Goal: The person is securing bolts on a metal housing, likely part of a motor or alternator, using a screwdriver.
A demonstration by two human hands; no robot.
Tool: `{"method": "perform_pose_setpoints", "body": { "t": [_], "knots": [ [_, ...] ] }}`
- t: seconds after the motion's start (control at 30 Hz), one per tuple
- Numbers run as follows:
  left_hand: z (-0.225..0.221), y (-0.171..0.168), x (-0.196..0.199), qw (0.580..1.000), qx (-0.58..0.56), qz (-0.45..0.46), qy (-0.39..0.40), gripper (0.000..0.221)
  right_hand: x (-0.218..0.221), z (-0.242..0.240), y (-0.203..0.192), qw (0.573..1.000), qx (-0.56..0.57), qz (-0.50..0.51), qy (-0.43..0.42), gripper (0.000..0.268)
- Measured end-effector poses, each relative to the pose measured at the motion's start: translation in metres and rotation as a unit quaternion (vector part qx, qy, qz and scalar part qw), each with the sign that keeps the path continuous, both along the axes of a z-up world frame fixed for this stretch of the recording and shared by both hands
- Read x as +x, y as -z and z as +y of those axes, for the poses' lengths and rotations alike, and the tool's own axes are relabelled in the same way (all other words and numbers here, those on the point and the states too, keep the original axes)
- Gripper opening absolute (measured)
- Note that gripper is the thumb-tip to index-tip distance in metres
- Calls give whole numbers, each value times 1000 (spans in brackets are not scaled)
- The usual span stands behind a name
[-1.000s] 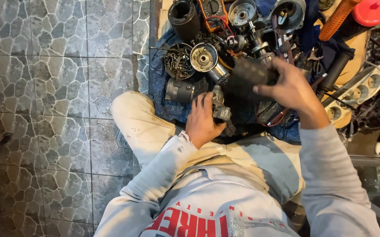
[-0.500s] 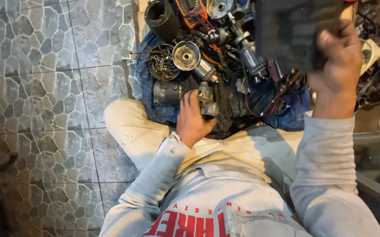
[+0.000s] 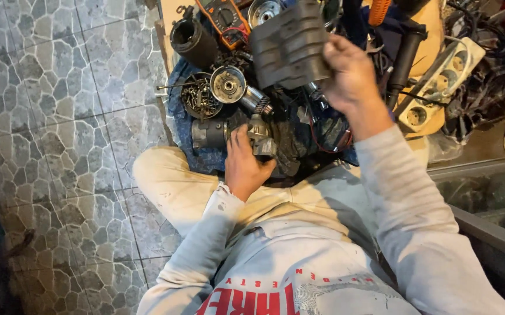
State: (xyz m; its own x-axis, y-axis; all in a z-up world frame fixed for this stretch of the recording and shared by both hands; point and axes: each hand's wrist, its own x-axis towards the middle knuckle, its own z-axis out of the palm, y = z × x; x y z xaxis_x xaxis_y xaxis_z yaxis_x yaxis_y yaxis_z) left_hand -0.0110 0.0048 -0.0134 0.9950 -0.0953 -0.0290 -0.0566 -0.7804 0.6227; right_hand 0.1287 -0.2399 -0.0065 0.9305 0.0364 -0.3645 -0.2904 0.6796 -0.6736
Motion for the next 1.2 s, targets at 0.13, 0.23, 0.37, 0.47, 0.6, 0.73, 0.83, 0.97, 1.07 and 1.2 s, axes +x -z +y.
{"method": "perform_pose_setpoints", "body": {
  "t": [0.13,0.23,0.37,0.47,0.6,0.73,0.83,0.97,1.07,1.2],
  "knots": [
    [0,1,0,1000,8,6,-5,93,-1,17,0,965,-232,-119,-34,37],
    [1,2,-1,1000,0,-2,0,93,-12,20,-14,758,-606,-230,-67,56],
    [1,0,-1,1000,-6,-5,-3,91,-44,21,-11,614,-738,-257,-111,55],
    [1,-5,2,999,-19,50,-13,93,-78,26,-3,518,-801,-264,-140,61],
    [2,-3,3,994,-21,100,-28,99,-107,23,16,491,-809,-299,-120,74],
    [1,-7,6,993,-29,111,-24,98,-97,-4,21,536,-812,-224,-58,67],
    [-1,-7,6,994,-28,107,-23,99,-85,-30,28,583,-788,-198,-7,52],
    [0,-7,5,994,-24,105,-25,99,-72,-46,31,646,-732,-214,24,25],
    [2,-4,2,998,-16,59,-13,96,-65,-55,11,763,-617,-181,67,18],
    [4,-1,-1,1000,1,21,-1,94,-62,-69,-22,892,-424,-73,140,8]
  ]
}}
